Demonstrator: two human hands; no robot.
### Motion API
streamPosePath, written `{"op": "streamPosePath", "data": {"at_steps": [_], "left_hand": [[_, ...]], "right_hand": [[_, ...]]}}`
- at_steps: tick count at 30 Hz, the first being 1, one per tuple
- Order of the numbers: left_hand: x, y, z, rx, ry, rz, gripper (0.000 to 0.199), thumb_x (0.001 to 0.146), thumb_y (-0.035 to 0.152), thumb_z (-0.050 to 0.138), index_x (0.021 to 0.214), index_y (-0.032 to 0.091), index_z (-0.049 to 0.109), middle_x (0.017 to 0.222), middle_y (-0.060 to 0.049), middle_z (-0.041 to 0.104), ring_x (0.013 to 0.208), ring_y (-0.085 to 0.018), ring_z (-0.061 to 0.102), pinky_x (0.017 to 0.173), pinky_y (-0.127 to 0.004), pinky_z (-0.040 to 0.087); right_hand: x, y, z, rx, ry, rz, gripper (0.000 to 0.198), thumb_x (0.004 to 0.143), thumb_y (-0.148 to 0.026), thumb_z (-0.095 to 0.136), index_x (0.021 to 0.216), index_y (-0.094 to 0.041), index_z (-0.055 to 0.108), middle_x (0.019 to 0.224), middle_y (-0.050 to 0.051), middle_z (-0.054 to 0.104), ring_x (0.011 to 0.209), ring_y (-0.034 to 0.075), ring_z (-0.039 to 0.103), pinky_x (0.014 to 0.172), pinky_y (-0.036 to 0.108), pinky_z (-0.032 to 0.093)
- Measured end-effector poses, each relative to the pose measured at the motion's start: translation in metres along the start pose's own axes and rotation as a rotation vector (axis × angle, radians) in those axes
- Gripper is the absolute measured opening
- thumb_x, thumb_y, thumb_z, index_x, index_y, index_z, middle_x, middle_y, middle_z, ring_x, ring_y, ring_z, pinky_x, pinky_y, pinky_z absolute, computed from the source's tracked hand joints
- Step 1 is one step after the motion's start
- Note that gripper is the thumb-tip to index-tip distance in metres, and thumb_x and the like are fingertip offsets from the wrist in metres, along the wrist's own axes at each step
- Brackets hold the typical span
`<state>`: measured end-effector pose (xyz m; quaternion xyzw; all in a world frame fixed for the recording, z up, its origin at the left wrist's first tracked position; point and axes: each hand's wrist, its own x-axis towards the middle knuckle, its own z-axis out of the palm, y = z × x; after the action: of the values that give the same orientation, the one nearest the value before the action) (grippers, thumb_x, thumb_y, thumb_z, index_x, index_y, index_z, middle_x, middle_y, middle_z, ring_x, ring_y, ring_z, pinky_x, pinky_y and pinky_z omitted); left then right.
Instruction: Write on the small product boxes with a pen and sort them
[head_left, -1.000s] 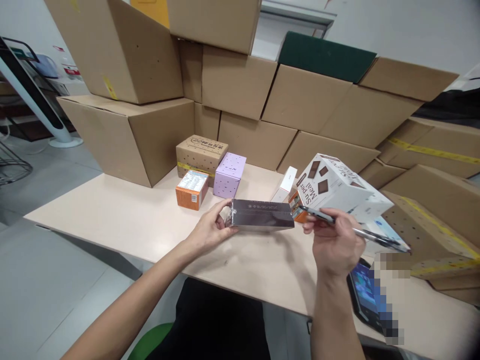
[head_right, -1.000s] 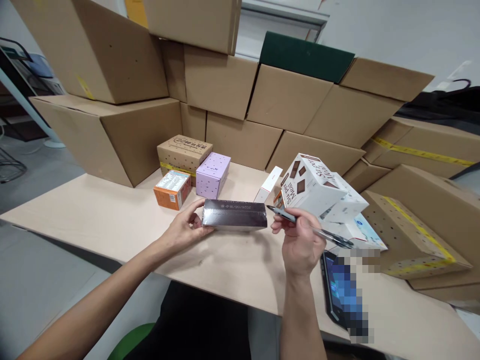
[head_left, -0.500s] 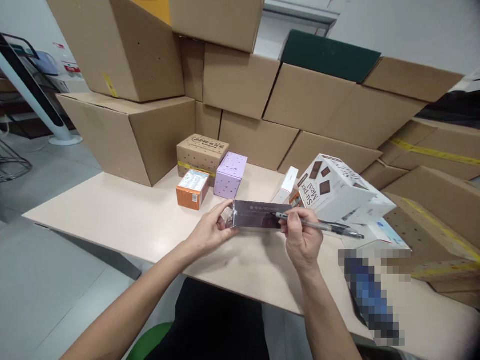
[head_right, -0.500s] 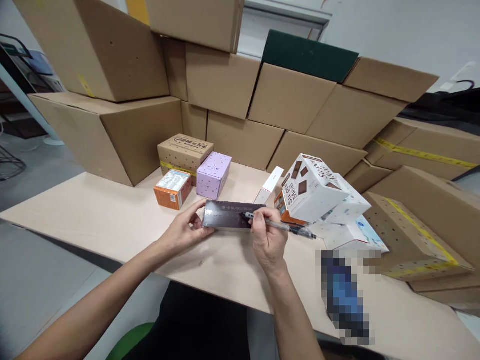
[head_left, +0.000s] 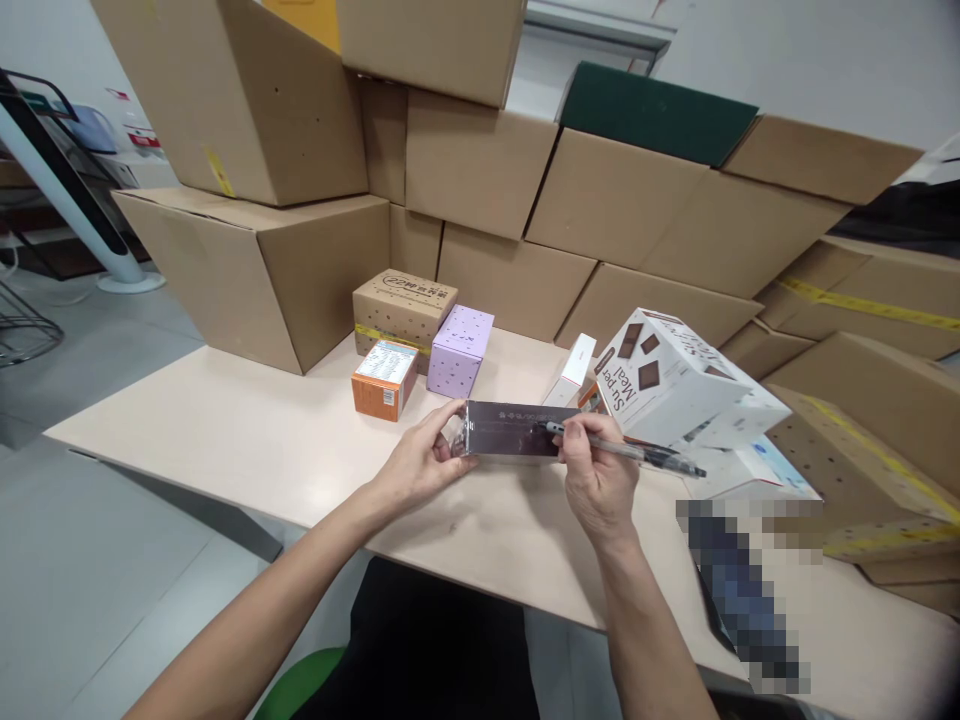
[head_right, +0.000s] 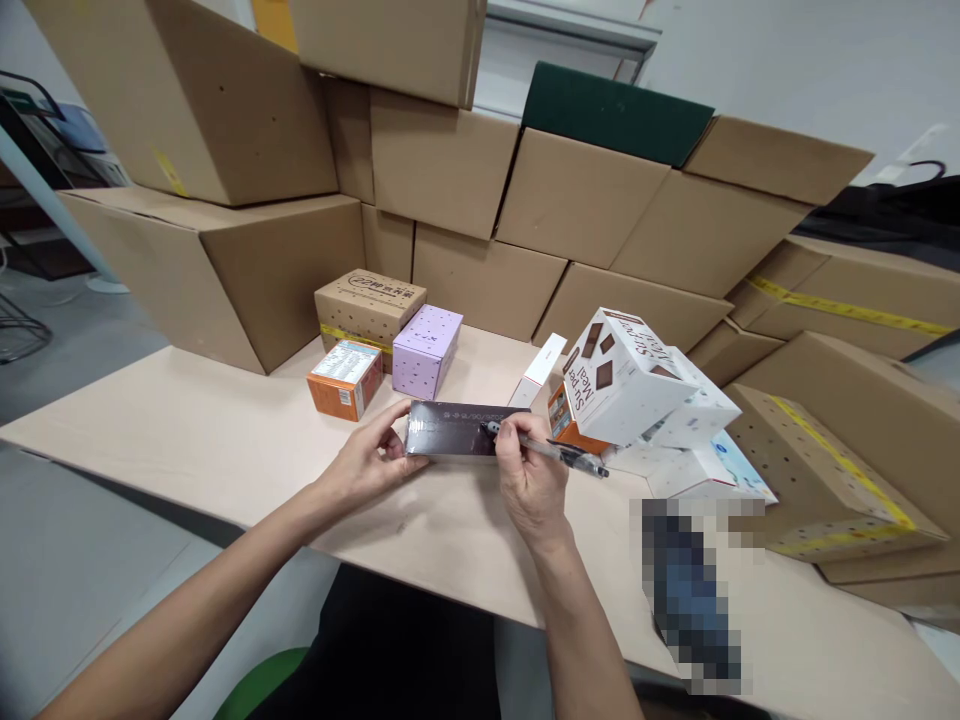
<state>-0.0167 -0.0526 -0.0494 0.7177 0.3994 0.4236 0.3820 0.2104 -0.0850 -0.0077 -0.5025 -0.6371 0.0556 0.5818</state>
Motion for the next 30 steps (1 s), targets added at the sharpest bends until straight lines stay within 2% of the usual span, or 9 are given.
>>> {"op": "streamPosePath", "data": {"at_steps": [5,9,14,16,18,20,22,25,30], "left_hand": [[0.0,0.001,-0.001,0.0,-0.019,-0.013,0.074,0.081,0.038,0.073,0.147,0.024,0.043,0.1,-0.004,0.061,0.067,-0.012,0.05,0.063,-0.025,0.044],[0.0,-0.001,-0.001,-0.005,-0.002,0.002,0.075,0.08,0.038,0.074,0.147,0.024,0.042,0.103,-0.005,0.062,0.068,-0.012,0.051,0.064,-0.026,0.045],[0.0,-0.003,0.0,0.023,0.017,-0.006,0.074,0.08,0.039,0.074,0.146,0.024,0.043,0.089,-0.001,0.06,0.067,-0.013,0.051,0.063,-0.025,0.044],[0.001,-0.003,0.0,0.034,0.023,-0.017,0.076,0.08,0.039,0.073,0.147,0.024,0.042,0.08,0.002,0.057,0.065,-0.013,0.051,0.063,-0.025,0.044],[0.002,-0.003,0.0,0.041,0.03,-0.03,0.077,0.08,0.039,0.073,0.148,0.023,0.041,0.075,0.003,0.056,0.064,-0.014,0.051,0.062,-0.026,0.044],[0.003,-0.003,0.0,0.051,0.043,-0.046,0.078,0.08,0.039,0.072,0.149,0.023,0.041,0.073,0.003,0.055,0.063,-0.014,0.052,0.062,-0.026,0.044],[0.005,-0.002,0.0,0.061,0.055,-0.068,0.079,0.08,0.04,0.072,0.15,0.022,0.04,0.07,0.004,0.054,0.062,-0.014,0.052,0.061,-0.026,0.044],[0.006,-0.002,-0.001,0.069,0.07,-0.111,0.081,0.081,0.044,0.071,0.151,0.02,0.038,0.065,0.005,0.051,0.06,-0.014,0.051,0.06,-0.026,0.043],[0.008,-0.006,-0.003,0.029,0.073,-0.121,0.082,0.083,0.047,0.068,0.153,0.021,0.035,0.072,0.002,0.057,0.062,-0.014,0.05,0.059,-0.026,0.042]], "right_hand": [[0.003,0.0,-0.002,-0.021,-0.03,-0.032,0.018,0.096,-0.037,0.052,0.086,-0.024,0.06,0.074,-0.001,0.061,0.069,0.016,0.061,0.066,0.03,0.048],[0.002,0.001,-0.001,0.051,-0.05,0.012,0.019,0.096,-0.037,0.054,0.084,-0.023,0.059,0.069,-0.002,0.06,0.062,0.014,0.058,0.061,0.028,0.047],[0.0,-0.003,0.002,0.304,0.207,0.15,0.026,0.093,-0.045,0.056,0.084,-0.021,0.053,0.065,-0.005,0.058,0.046,0.009,0.052,0.046,0.023,0.041],[0.001,-0.002,-0.005,0.39,0.326,0.177,0.028,0.092,-0.047,0.056,0.085,-0.021,0.05,0.076,-0.002,0.062,0.047,0.008,0.053,0.043,0.022,0.04],[0.002,0.003,-0.018,0.393,0.355,0.235,0.031,0.091,-0.05,0.055,0.085,-0.021,0.049,0.086,0.001,0.065,0.049,0.009,0.056,0.043,0.023,0.041],[0.002,0.015,-0.033,0.272,0.226,0.353,0.034,0.091,-0.054,0.054,0.084,-0.021,0.05,0.079,0.001,0.065,0.048,0.01,0.053,0.043,0.023,0.039],[-0.002,0.029,-0.047,0.052,-0.02,0.447,0.036,0.089,-0.056,0.054,0.082,-0.02,0.053,0.066,-0.001,0.06,0.049,0.011,0.05,0.047,0.024,0.038],[-0.009,0.049,-0.055,-0.264,-0.359,0.445,0.034,0.088,-0.053,0.054,0.079,-0.02,0.056,0.063,-0.001,0.058,0.059,0.015,0.053,0.057,0.026,0.038],[-0.019,0.052,-0.049,-0.513,-0.657,0.456,0.037,0.086,-0.049,0.055,0.062,-0.021,0.048,0.058,-0.001,0.054,0.057,0.015,0.048,0.056,0.027,0.028]]}}
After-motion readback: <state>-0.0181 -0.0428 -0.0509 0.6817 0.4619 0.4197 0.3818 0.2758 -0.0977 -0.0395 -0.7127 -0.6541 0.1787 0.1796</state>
